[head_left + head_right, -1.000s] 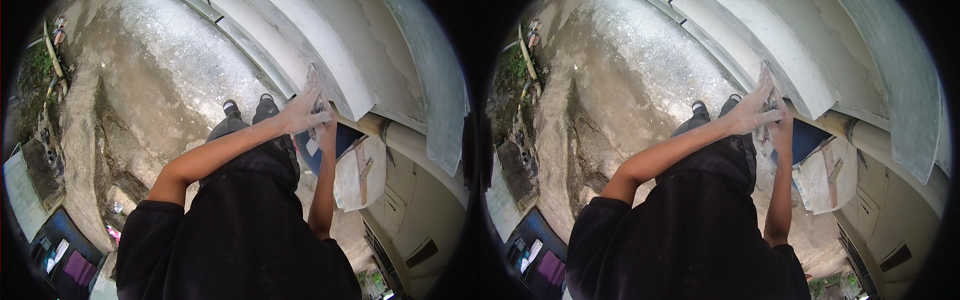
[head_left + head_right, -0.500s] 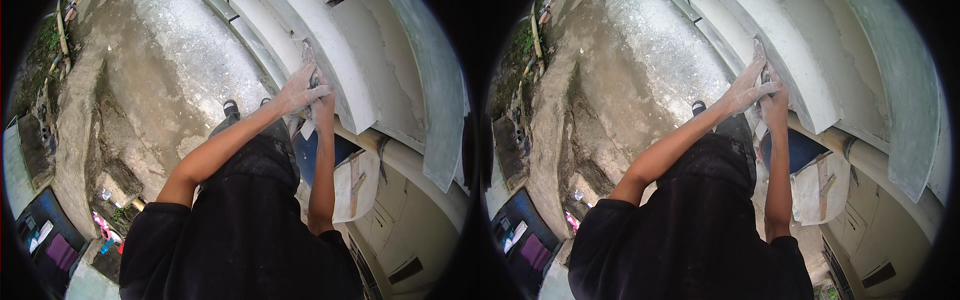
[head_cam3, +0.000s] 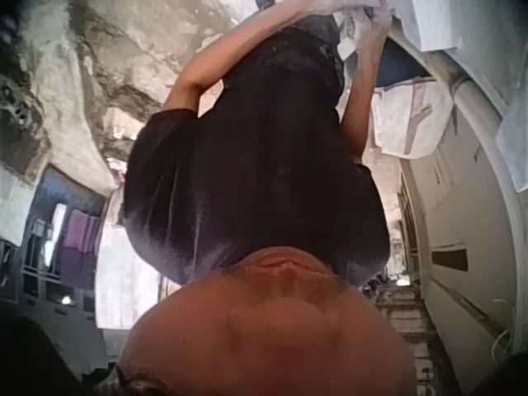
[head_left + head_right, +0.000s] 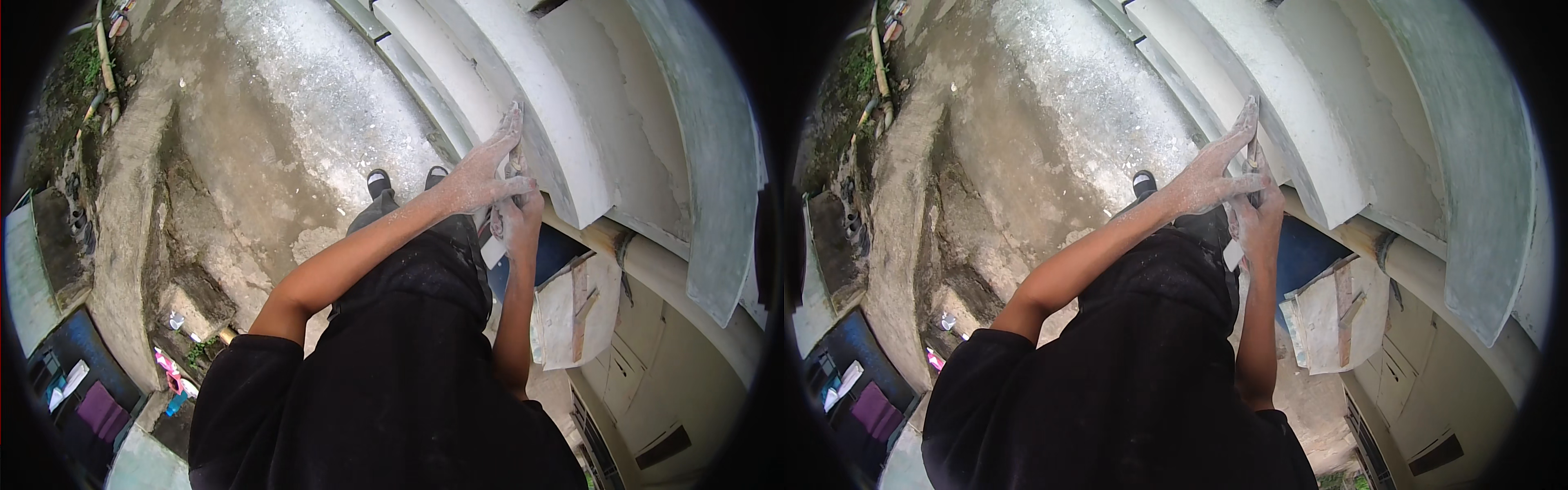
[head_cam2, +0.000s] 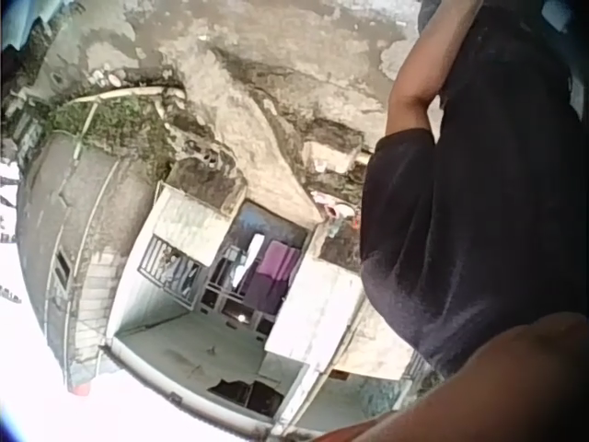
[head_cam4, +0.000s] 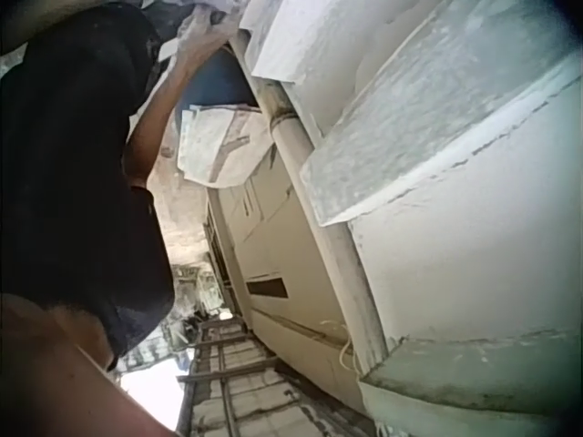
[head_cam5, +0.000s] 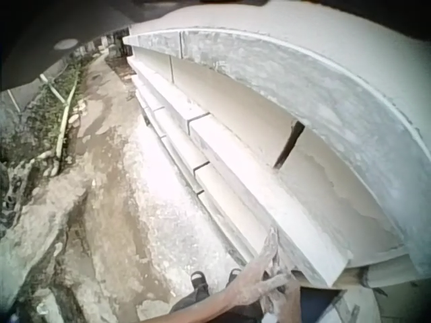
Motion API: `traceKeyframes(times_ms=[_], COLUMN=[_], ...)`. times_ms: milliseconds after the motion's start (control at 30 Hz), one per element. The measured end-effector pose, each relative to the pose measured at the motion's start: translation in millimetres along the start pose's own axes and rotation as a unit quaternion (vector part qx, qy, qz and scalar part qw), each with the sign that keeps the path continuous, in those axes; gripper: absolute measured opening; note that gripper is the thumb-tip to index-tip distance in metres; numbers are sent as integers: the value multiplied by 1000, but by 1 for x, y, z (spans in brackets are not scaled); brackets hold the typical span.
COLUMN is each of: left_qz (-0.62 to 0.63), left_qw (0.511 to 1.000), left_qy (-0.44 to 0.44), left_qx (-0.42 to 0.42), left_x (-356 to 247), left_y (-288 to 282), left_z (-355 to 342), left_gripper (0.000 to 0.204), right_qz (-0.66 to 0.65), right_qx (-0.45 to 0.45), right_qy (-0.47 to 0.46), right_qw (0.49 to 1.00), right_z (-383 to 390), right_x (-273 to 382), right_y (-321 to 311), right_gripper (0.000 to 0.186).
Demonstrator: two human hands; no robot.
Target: The person is using a metal scraper to apply and smooth out plaster or putty on a concrete architectural feature.
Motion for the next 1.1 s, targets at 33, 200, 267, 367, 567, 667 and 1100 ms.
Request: traceKeyframes(times_ms=[33, 200, 267, 367, 567, 667, 1100], left_qz=[-9, 22, 1, 77, 24, 11, 29], left_qw=[1000, 999, 995, 993, 996, 998, 991], left_qy=[12, 8, 14, -54, 7, 9, 38], left_qx=[10, -44, -100, -65, -84, -69, -126], left_x=[-4, -14, 0, 17, -4, -12, -13], left_y=[4, 8, -9, -36, -27, -14, -32], left_z=[2, -7, -20, -38, -17, -13, -30], left_gripper=[103, 106, 104, 102, 102, 102, 101], right_qz=[36, 83, 26, 71, 43, 47, -12], right_qx=[14, 29, 17, 49, 39, 27, 18], right_qy=[4, -11, -102, -45, -63, -59, -95], right_qw=[999, 996, 994, 995, 996, 997, 995], right_z=[3, -21, -33, -48, -27, -32, -36], right_x=[7, -8, 10, 18, 1, -7, 26], right_y=[-5, -18, 7, 42, 21, 4, 30], right_gripper=[56, 48, 42, 42, 56, 58, 42])
Point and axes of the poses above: each hand's wrist, its own z-axis away from the middle knuckle, its own y-axis out of the palm, x = y × z, the point moved 10 cm from there along -z, towards the middle knuckle, and after that the axes turned 12 degrees about -x, right-handed, at the moved point
